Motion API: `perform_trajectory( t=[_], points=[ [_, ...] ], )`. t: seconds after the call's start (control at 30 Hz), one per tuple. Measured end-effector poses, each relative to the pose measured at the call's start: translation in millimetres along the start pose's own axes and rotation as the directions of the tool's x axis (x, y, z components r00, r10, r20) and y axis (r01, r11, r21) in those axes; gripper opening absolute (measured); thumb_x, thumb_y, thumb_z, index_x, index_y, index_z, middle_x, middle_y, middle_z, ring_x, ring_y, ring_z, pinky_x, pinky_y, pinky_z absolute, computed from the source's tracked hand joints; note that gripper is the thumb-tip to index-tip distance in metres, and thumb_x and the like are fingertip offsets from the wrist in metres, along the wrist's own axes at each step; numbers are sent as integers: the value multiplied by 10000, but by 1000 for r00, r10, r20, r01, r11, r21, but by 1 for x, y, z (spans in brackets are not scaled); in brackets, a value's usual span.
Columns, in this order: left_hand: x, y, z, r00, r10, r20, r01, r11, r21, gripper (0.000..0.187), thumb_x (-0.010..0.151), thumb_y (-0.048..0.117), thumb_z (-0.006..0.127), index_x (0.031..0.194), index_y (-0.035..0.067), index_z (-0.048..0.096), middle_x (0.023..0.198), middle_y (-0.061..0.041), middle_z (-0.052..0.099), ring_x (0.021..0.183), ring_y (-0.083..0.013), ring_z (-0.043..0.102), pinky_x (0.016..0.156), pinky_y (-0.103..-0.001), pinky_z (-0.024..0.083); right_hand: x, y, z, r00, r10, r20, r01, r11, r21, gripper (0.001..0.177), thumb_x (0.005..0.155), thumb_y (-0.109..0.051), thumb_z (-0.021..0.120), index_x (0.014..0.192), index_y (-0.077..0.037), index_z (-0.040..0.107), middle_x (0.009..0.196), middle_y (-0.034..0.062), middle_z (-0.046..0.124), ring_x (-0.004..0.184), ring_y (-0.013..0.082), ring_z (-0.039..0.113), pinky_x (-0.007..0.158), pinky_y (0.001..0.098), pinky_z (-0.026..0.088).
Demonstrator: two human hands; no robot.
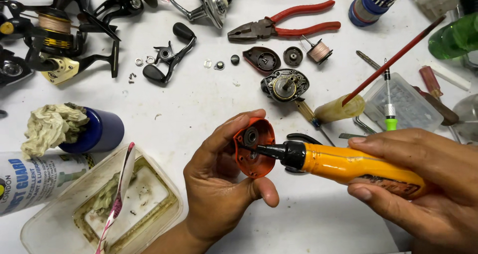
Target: The person cleans the inside of a red fishing reel housing with a brush, then uses a screwdriver to tighten a screw. They then apply lubricant from a yellow bottle into the housing.
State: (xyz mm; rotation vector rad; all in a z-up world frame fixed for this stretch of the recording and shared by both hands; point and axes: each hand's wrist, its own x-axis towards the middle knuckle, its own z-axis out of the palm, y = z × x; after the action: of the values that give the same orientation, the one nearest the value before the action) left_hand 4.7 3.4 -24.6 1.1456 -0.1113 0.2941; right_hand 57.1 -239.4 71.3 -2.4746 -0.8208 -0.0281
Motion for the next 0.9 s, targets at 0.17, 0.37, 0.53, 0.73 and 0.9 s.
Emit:
perform_trajectory(
  t=[0.17, 0.37, 0.53, 0.73, 0.9],
  points=[
    [1, -1, 1, 998, -61, -24, 59, 995, -81, 921, 644, 141, 915, 1446, 55, 472, 1455, -271, 585, 1386, -339, 582, 1169, -413, 508, -14, 14, -2, 995, 91, -32, -90, 996, 18, 568, 652, -276, 796, 1168, -59, 701, 1140, 120, 770, 1026, 243, 754, 945, 335, 586],
    [4, 3, 3, 990, -138, -19, 134, 980, -151, 927, 711, 371, 871, 1468, 37, 453, 1436, -252, 605, 1332, -293, 604, 1186, -395, 472, -23, 22, 0, 985, 141, -96, -139, 990, 29, 611, 638, -234, 798, 1192, -16, 659, 1194, 142, 742, 1129, 272, 738, 1020, 356, 560],
    [3, 2, 3, 988, -153, 13, 153, 967, -202, 931, 728, 385, 878, 1480, 40, 452, 1430, -258, 601, 1281, -294, 627, 1137, -403, 513, -24, 26, 0, 994, 80, -72, -79, 997, 13, 603, 624, -290, 810, 1168, -65, 683, 1160, 112, 752, 1091, 249, 743, 1023, 343, 564],
    [0, -2, 0, 995, -96, 15, 97, 986, -138, 894, 725, 287, 889, 1476, 50, 465, 1463, -248, 584, 1320, -282, 608, 1196, -400, 467, -13, 19, 0, 999, 33, -18, -32, 998, 52, 601, 599, -310, 836, 1145, -95, 705, 1117, 106, 782, 983, 200, 793, 899, 311, 624],
    [-1, -3, 1, 998, -62, 14, 63, 993, -96, 875, 707, 186, 890, 1459, 31, 470, 1458, -252, 584, 1380, -303, 579, 1242, -422, 456, -7, 8, 1, 1000, 5, -14, -5, 1000, 9, 573, 627, -319, 829, 1142, -101, 705, 1082, 82, 795, 942, 194, 801, 854, 315, 623]
  ],
)
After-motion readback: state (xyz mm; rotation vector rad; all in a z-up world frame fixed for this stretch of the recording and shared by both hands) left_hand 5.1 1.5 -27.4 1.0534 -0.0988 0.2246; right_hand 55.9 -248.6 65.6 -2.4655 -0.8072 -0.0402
